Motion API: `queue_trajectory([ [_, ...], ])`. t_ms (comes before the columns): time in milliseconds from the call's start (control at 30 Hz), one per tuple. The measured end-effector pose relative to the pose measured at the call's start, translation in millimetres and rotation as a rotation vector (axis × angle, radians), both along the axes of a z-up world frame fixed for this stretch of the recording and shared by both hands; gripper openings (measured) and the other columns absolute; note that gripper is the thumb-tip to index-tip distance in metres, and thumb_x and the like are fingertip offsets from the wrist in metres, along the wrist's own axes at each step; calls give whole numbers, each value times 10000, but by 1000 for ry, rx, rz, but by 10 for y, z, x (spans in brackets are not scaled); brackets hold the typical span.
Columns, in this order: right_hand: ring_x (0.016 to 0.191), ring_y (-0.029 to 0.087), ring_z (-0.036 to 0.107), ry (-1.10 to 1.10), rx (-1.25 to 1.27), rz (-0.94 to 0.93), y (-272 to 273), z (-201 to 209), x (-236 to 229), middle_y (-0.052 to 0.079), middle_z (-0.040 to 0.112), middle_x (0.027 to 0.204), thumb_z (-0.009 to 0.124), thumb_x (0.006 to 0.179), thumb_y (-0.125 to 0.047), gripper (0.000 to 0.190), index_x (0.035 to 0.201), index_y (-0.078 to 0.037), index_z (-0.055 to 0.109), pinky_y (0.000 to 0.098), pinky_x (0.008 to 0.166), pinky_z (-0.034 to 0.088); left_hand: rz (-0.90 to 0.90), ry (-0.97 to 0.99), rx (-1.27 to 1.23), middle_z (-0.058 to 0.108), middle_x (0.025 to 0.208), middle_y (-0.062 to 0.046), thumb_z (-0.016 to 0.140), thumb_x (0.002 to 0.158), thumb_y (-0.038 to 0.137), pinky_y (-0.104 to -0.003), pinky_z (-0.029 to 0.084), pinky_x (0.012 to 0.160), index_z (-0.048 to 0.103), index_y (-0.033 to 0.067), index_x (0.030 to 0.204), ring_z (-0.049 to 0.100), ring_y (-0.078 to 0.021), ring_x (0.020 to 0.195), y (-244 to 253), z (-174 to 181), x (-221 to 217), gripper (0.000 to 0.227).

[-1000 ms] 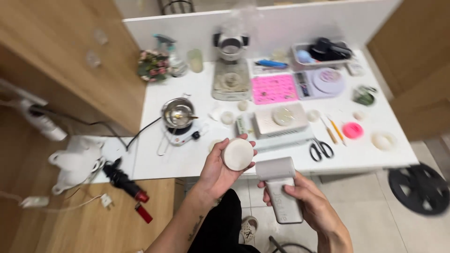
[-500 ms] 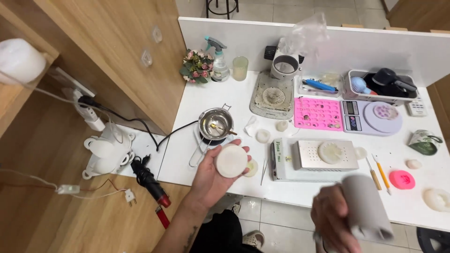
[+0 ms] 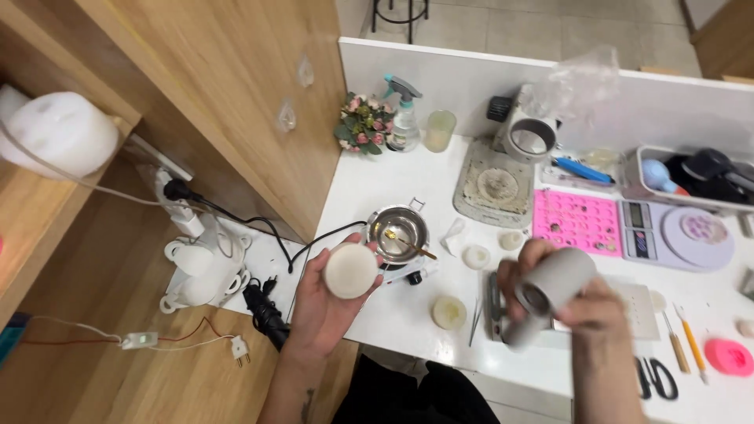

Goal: Refining wax candle components by trimming excess material with a utility knife and smoothing surfaces with a heat gun.

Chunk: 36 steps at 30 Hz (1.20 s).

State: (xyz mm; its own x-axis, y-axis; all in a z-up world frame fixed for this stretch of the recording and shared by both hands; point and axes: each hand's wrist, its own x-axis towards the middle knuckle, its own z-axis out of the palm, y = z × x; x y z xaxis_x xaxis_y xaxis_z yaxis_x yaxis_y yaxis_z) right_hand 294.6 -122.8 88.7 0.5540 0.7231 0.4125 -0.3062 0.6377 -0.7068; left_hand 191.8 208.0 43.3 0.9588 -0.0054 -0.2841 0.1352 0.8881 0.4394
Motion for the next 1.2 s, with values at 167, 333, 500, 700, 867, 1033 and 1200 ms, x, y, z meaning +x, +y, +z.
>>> queue_trajectory([
  [167,1051,268,715,-376,-885,-366,336,-140,1048,93,732,1085,865,678,-180,501,1132,-101,668,418,872,583,214,102,21,591,1373,-211,420,1003,407,-493,486,1011,512,28,1406,591,-344,1229,81,16,-306,562],
  [333,1029,331,705,-1108,-1549,-537,1242,-713,2056,148,732,1100,780,753,-134,453,1180,-101,632,447,879,557,425,229,65,591,1387,-207,395,994,426,-494,473,1009,500,33,1421,566,-349,1263,-62,103,-658,590],
  [500,1134,313,647,-1639,-1643,-264,1583,-2067,2997,139,682,1153,709,808,-82,403,1176,-63,546,449,894,557,594,229,7,561,1407,-199,378,978,471,-550,462,1006,489,63,1443,548,-387,1274,-281,-242,-993,629],
  [700,1244,266,586,-1826,-1683,-84,1713,-2339,3208,133,642,1295,562,1043,-226,286,1296,-108,502,420,1028,518,607,-136,-112,488,1489,-251,380,1045,451,-589,415,1077,425,27,1496,475,-413,1360,-471,-569,-1301,621],
  [867,1415,288,426,-1899,-1653,-127,1586,-2329,3290,143,486,1491,606,956,-158,435,1365,-110,465,430,1152,401,729,317,22,562,1414,-214,353,980,477,-553,474,995,493,59,1429,549,-390,1274,-625,-141,-1086,630],
  [1033,1541,281,279,-1877,-1660,-156,1498,-2325,3342,126,358,1617,619,847,13,624,1429,-113,434,379,1231,285,722,283,65,573,1386,-213,357,997,455,-543,493,979,503,38,1406,563,-393,1263,-688,-28,-990,603],
  [1200,1554,260,168,-1892,-1677,-162,1493,-2329,3299,104,280,1646,576,816,73,739,1493,-146,377,388,1277,124,689,296,56,590,1346,-221,383,1001,447,-534,502,975,514,28,1375,586,-376,1236,-726,38,-938,577],
])
